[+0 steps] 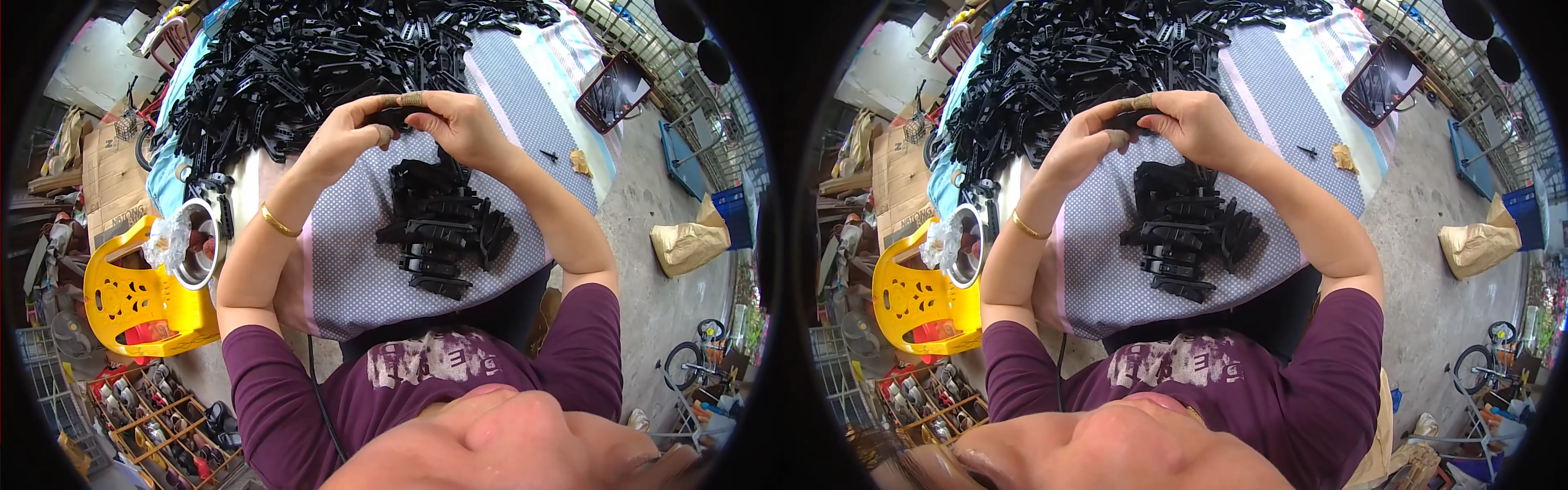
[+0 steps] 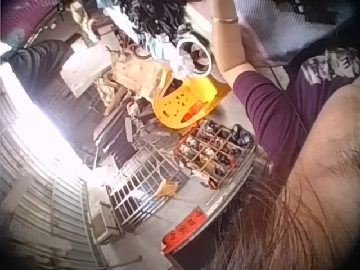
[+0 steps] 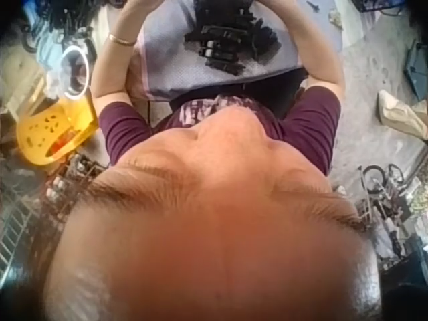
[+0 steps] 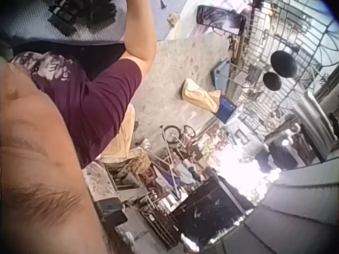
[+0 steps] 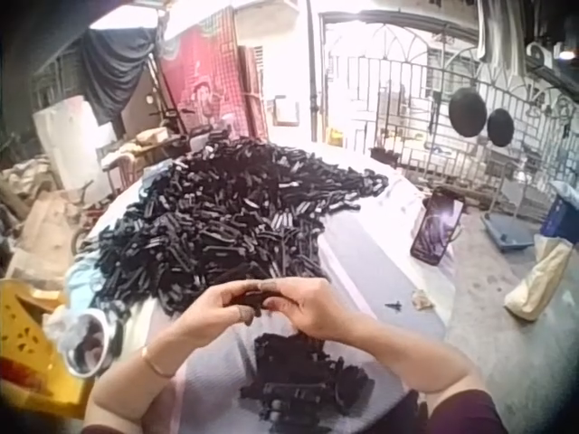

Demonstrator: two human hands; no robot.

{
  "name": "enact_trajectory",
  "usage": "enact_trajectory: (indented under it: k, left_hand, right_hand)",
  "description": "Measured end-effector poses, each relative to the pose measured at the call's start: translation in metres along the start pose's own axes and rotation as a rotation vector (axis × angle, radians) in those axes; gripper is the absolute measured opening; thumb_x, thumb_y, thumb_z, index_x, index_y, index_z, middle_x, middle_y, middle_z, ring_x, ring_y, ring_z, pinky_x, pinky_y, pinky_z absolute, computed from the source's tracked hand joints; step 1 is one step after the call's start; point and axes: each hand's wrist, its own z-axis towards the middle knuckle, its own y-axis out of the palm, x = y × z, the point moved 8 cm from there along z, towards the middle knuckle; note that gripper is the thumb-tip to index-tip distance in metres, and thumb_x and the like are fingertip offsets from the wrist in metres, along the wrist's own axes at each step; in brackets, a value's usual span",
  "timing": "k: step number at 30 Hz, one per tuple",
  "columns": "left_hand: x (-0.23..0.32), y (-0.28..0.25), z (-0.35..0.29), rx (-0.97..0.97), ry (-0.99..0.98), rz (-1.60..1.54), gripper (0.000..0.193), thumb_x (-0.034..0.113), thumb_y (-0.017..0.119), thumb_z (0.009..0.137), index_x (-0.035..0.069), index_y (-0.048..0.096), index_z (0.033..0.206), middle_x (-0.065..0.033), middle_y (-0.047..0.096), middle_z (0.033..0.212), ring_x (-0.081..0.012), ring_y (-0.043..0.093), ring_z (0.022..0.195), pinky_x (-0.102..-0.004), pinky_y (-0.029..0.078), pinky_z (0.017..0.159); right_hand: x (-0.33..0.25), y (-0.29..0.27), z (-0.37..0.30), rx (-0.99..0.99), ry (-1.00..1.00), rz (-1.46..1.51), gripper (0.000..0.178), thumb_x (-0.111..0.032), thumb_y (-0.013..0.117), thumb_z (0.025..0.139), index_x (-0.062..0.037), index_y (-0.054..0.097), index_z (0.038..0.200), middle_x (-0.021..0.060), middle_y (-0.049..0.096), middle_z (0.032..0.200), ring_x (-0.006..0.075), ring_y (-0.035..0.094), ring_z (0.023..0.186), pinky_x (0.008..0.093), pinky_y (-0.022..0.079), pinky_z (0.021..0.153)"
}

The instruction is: Assembling small black plastic components by hand on a table.

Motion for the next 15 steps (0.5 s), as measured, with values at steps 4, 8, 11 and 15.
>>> enact_trajectory:
  k: [4,8,11,15]
  left_hand:
    - [0.002,0.003,0.003,0.000,0.041,0.000,0.037,0.009,0.056,0.086,-0.005,0.049,0.119,-0.0049,0.059,0.092,-0.0086,0.051,0.074,-0.0200,0.043,0.068]
    - [0.003,-0.004,0.000,0.110,0.046,0.056,0.041,0.006,0.057,0.085,-0.006,0.046,0.123,-0.0071,0.060,0.097,-0.0091,0.054,0.077,-0.0213,0.045,0.066]
    - [0.013,-0.003,-0.002,0.137,0.077,0.125,0.044,0.002,0.059,0.083,-0.005,0.045,0.125,-0.0082,0.060,0.099,-0.0091,0.055,0.078,-0.0212,0.046,0.064]
    - [0.020,0.007,-0.007,0.175,0.160,0.301,0.045,-0.002,0.059,0.082,-0.005,0.044,0.125,-0.0087,0.061,0.100,-0.0087,0.056,0.077,-0.0206,0.047,0.063]
  right_hand:
    - [-0.011,-0.001,-0.003,0.073,-0.230,-0.197,0.025,-0.012,0.065,0.080,-0.0002,0.063,0.102,0.0105,0.065,0.084,0.0201,0.063,0.071,0.0257,0.051,0.063]
    - [-0.013,0.001,-0.001,-0.025,-0.106,-0.264,0.026,-0.014,0.066,0.078,-0.0021,0.064,0.101,0.0111,0.064,0.088,0.0229,0.062,0.076,0.0275,0.050,0.067]
    - [-0.026,-0.009,-0.001,0.097,-0.263,-0.390,0.030,-0.016,0.068,0.077,-0.0031,0.063,0.103,0.0113,0.063,0.094,0.0228,0.060,0.084,0.0276,0.048,0.074]
    - [0.004,-0.002,0.001,-0.170,0.120,0.068,0.038,-0.019,0.068,0.075,-0.0022,0.060,0.108,0.0098,0.063,0.095,0.0190,0.059,0.086,0.0277,0.046,0.079]
